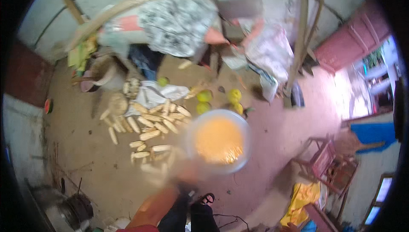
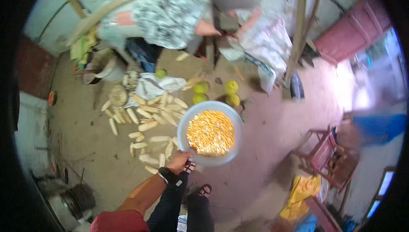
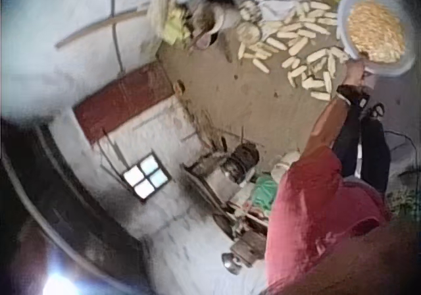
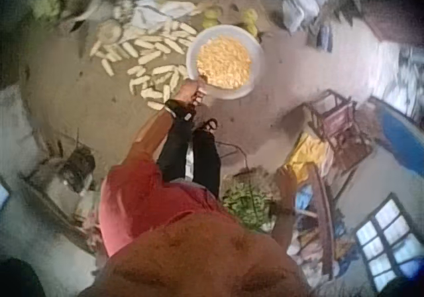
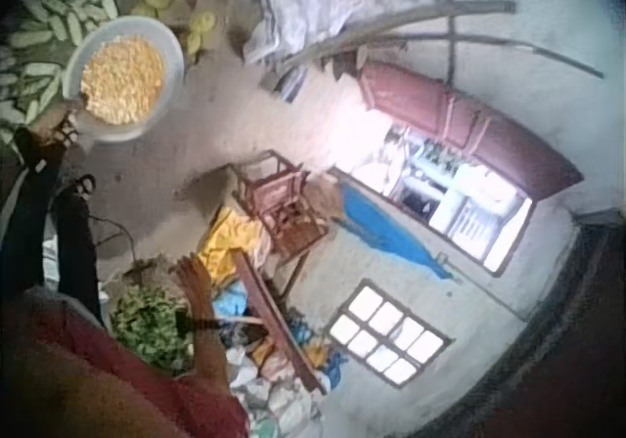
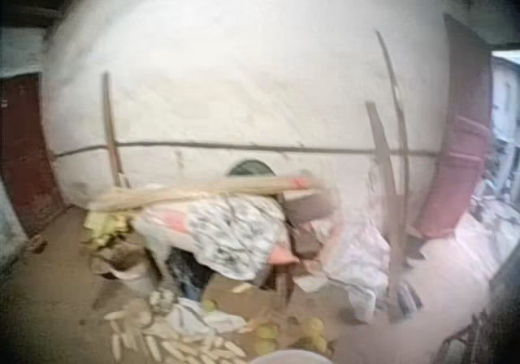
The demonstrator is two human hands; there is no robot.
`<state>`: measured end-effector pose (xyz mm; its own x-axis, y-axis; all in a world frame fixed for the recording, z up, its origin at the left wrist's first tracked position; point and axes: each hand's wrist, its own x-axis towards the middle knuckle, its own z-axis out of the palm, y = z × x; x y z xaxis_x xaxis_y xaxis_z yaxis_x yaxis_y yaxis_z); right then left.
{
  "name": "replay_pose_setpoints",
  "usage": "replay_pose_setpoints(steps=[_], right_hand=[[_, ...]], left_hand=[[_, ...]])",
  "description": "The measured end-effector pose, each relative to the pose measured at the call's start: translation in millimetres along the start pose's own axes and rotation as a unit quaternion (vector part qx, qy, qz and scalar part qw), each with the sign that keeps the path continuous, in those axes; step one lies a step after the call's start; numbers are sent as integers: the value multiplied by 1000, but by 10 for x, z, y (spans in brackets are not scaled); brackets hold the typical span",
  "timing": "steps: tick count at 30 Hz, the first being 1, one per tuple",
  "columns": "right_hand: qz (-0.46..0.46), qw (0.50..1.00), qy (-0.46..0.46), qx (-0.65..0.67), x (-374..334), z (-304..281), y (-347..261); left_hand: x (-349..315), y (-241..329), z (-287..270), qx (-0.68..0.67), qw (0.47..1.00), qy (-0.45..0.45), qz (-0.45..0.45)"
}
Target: The person prepares and pours corn into a large outdoor cooking vessel.
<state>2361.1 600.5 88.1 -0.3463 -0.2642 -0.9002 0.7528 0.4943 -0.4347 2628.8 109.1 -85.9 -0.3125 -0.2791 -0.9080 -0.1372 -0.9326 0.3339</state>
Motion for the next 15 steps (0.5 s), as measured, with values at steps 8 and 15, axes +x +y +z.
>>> replay_pose_setpoints(steps=[8, 15], right_hand=[[-164, 895, -381, -164, -623, 2164, -1071], [-24, 840, -426, -336, -1445, 3528, -883]], left_hand=[[-2139, -230, -867, 97, 962, 12, 256], [-4194, -398, -1440, -24, 950, 54, 306]])
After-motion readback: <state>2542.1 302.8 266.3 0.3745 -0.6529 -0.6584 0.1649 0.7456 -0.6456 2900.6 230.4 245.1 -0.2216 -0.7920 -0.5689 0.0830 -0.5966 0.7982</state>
